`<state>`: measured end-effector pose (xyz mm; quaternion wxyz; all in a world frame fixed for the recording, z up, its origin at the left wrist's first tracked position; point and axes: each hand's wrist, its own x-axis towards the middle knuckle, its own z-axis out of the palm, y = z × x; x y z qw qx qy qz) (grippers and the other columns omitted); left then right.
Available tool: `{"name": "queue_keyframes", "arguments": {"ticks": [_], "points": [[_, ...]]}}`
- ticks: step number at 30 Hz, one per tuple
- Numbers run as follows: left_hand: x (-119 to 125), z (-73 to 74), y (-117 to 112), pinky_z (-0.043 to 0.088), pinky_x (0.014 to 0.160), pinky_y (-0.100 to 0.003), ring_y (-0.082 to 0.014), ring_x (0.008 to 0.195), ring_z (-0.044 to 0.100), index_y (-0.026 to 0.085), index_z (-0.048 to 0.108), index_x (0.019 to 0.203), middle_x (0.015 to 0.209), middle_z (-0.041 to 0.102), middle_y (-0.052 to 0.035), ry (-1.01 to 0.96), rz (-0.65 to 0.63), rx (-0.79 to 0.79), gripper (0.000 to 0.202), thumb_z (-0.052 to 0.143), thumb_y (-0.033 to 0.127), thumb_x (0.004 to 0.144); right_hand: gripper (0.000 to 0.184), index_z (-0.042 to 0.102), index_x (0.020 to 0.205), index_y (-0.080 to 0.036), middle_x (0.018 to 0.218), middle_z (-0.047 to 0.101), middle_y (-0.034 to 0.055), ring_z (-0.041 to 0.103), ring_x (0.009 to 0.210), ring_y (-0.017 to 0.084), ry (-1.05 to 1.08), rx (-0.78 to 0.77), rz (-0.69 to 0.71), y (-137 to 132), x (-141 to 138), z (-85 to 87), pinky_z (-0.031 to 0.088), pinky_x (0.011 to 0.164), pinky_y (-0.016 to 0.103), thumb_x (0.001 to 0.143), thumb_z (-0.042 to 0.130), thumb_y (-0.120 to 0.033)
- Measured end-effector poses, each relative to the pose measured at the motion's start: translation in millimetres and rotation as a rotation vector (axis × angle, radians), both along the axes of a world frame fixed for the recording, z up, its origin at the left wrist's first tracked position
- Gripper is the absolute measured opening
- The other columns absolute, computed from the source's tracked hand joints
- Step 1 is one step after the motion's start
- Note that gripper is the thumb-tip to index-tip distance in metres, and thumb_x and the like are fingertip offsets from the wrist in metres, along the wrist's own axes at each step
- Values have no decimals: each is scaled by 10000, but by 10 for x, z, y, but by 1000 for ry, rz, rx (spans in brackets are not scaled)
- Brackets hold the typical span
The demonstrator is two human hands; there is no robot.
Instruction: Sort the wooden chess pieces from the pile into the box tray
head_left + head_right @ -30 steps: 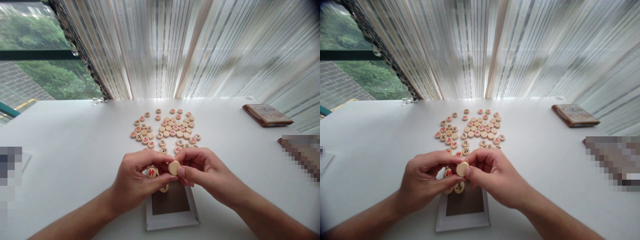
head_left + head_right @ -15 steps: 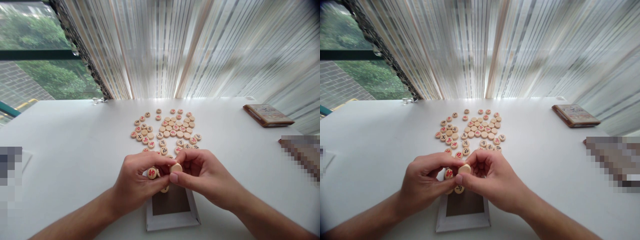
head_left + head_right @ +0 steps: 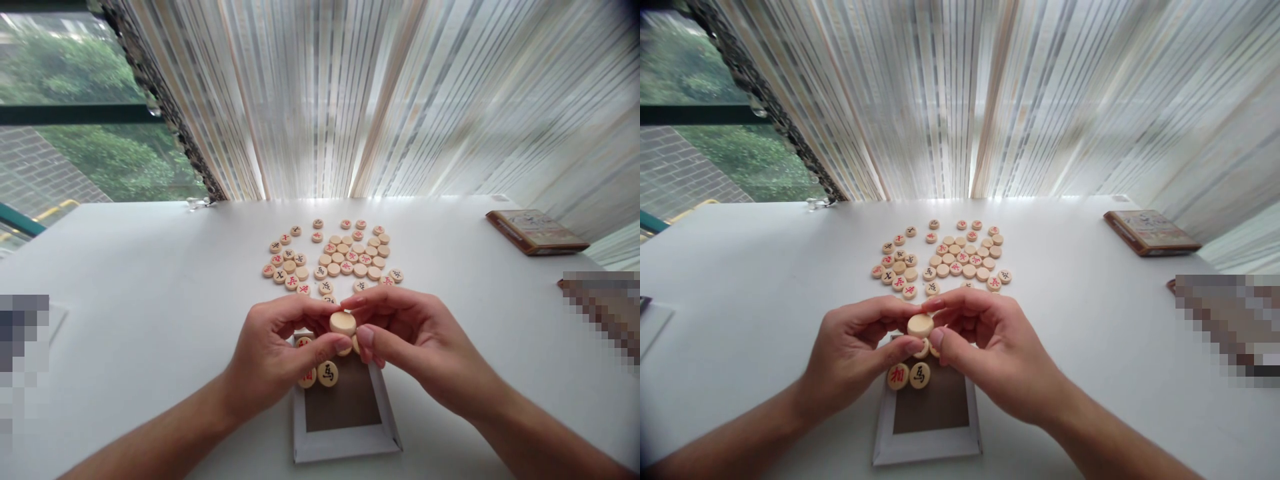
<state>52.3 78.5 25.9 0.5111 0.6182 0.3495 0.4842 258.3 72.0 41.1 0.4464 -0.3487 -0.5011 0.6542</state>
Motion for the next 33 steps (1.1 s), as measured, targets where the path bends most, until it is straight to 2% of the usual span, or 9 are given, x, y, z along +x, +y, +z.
{"name": "queue_keyframes", "arguments": {"ticks": [4,7,12,15,18,22,25,28,33], "points": [[-6,31,7,631,664,-185,-159,721,788,160,858,1005,823,841,-52,55,23,-17,176,883,219,842,267,842,1042,-201,842,777,38,669,714,123,-59,31,-13,-16,4,-31,555,650,205,792,936,-197],[-6,41,4,620,653,-170,-144,699,778,162,860,933,799,838,-41,102,32,13,90,853,229,872,206,853,971,-187,786,766,34,663,682,129,-88,23,-12,-7,5,-23,541,616,208,791,943,-232],[14,56,-28,645,688,-183,-167,779,810,151,845,992,891,856,-70,29,-2,-65,111,815,206,901,169,832,893,-175,679,711,-2,617,617,98,-116,4,1,23,3,18,504,569,175,803,939,-269],[25,75,-29,646,632,-195,-171,717,799,140,843,966,847,848,-83,6,-16,-121,117,814,235,904,185,802,867,-169,705,723,11,640,625,110,-156,36,-9,27,3,16,525,571,188,816,926,-297],[30,77,-8,633,574,-187,-156,619,769,132,837,928,756,826,-77,3,-5,-193,144,824,273,901,174,778,938,-176,808,744,42,668,650,142,-308,256,-125,15,13,-8,566,578,237,856,880,-292],[45,42,-2,655,605,-194,-167,646,794,135,819,912,759,829,-72,-50,-2,-241,125,836,256,889,140,765,1065,-198,918,752,69,673,665,150,-615,833,-243,-23,36,-38,593,612,276,927,777,-174],[63,23,-35,691,668,-243,-205,725,826,136,815,920,829,847,-83,-57,-15,-242,112,830,243,889,182,750,1139,-218,971,781,85,743,779,189,-785,1094,-248,-58,48,-46,615,680,287,979,703,-143],[68,35,-62,685,666,-241,-207,740,826,136,819,919,837,849,-78,-1,-1,-183,88,815,219,890,152,731,1115,-205,944,782,85,759,804,202,-880,1158,-256,-81,51,-36,610,698,285,980,700,-142],[9,49,11,636,644,-207,-155,705,773,141,815,896,806,821,-52,98,120,-18,131,751,250,931,103,699,1074,-191,951,758,87,713,786,184,-824,1036,-157,-64,78,53,582,707,290,980,685,-150]]}}
